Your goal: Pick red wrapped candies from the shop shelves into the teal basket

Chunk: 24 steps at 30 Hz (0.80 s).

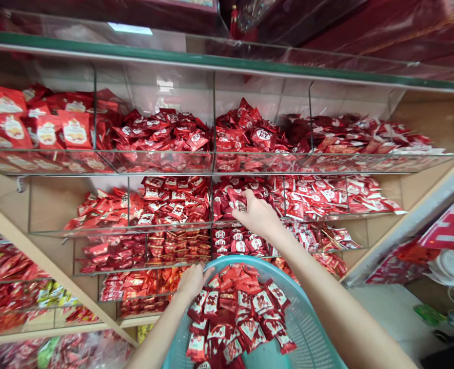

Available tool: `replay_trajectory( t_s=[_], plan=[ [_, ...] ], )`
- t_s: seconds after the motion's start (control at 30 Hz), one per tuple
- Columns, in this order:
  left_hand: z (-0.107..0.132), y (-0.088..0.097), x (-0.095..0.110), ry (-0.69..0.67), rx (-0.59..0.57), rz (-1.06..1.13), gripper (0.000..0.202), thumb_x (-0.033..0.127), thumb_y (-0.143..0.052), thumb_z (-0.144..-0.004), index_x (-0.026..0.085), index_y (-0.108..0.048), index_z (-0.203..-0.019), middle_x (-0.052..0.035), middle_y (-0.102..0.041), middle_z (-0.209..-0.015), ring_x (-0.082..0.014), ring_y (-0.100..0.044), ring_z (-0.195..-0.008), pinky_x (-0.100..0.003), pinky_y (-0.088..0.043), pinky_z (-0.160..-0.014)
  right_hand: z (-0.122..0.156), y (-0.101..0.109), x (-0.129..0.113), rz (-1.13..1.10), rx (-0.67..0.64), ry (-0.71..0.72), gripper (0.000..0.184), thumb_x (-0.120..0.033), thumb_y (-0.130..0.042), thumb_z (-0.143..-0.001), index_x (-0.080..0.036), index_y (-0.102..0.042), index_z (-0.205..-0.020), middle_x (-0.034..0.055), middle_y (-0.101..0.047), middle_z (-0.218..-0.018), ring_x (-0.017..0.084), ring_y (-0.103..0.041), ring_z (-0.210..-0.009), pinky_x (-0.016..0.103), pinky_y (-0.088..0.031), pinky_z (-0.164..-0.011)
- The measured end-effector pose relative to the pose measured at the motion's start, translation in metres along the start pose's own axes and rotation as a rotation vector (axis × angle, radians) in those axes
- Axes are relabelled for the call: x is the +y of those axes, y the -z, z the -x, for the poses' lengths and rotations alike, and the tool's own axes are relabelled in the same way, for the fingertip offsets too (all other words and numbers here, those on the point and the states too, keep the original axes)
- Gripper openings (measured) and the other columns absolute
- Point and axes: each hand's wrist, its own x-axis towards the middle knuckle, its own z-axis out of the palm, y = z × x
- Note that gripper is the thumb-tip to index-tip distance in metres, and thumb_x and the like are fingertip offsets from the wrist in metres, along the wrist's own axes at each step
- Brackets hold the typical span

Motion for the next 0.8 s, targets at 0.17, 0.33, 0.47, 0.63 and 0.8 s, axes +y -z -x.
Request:
replay_trajectory(
  t_s=[0.17, 0.33, 0.47, 0.63, 0.8],
  plan=[
    [0.001, 0.005, 0.005, 0.022, -0.037, -0.016, 0.058, 0.056, -0.020, -0.086, 0.014, -0.059, -0.098, -0.0127, -0.065, -0.091, -0.0229, -0.062, -0.087, -0.029, -0.046, -0.073, 0.069, -0.009, -0.008, -0.174, -0.178, 0.313, 0.051, -0.036, -0.042, -0.080, -0.019, -0.036, -0.127, 0.0030, -0.062, -0.075, 0.017, -0.056, -0.066, 0.027, -0.040, -0.061],
    [0.002, 0.005, 0.008, 0.008, -0.053, -0.018, 0.058, 0.056, -0.022, -0.085, 0.015, -0.058, -0.101, -0.0137, -0.065, -0.091, -0.0245, -0.062, -0.090, -0.033, -0.047, -0.075, 0.128, -0.050, -0.007, -0.190, -0.497, 0.374, 0.051, -0.033, -0.044, -0.080, -0.022, -0.035, -0.129, 0.0079, -0.060, -0.099, 0.021, -0.057, -0.087, 0.033, -0.043, -0.075],
    [0.003, 0.003, 0.007, 0.000, -0.046, -0.014, 0.061, 0.058, -0.018, -0.084, 0.015, -0.059, -0.099, -0.0138, -0.065, -0.091, -0.0244, -0.062, -0.088, -0.034, -0.047, -0.074, 0.157, -0.082, -0.003, -0.175, -0.648, 0.416, 0.054, -0.031, -0.045, -0.079, -0.023, -0.033, -0.132, 0.0084, -0.057, -0.113, 0.022, -0.054, -0.100, 0.034, -0.040, -0.085],
    [0.004, 0.004, 0.008, -0.005, -0.024, -0.029, 0.063, 0.059, -0.017, -0.084, 0.014, -0.060, -0.097, -0.0140, -0.065, -0.089, -0.0253, -0.062, -0.086, -0.035, -0.048, -0.073, 0.181, -0.107, -0.005, -0.136, -0.721, 0.507, 0.058, -0.029, -0.049, -0.076, -0.022, -0.035, -0.132, 0.0085, -0.056, -0.114, 0.024, -0.050, -0.106, 0.034, -0.038, -0.089],
    [0.003, 0.004, 0.008, -0.010, -0.025, -0.037, 0.063, 0.059, -0.017, -0.084, 0.015, -0.060, -0.097, -0.0136, -0.065, -0.089, -0.0242, -0.062, -0.087, -0.034, -0.048, -0.074, 0.191, -0.119, -0.015, -0.063, -0.715, 0.575, 0.058, -0.026, -0.051, -0.074, -0.018, -0.038, -0.130, 0.0112, -0.057, -0.110, 0.025, -0.049, -0.106, 0.036, -0.038, -0.089]
  ],
)
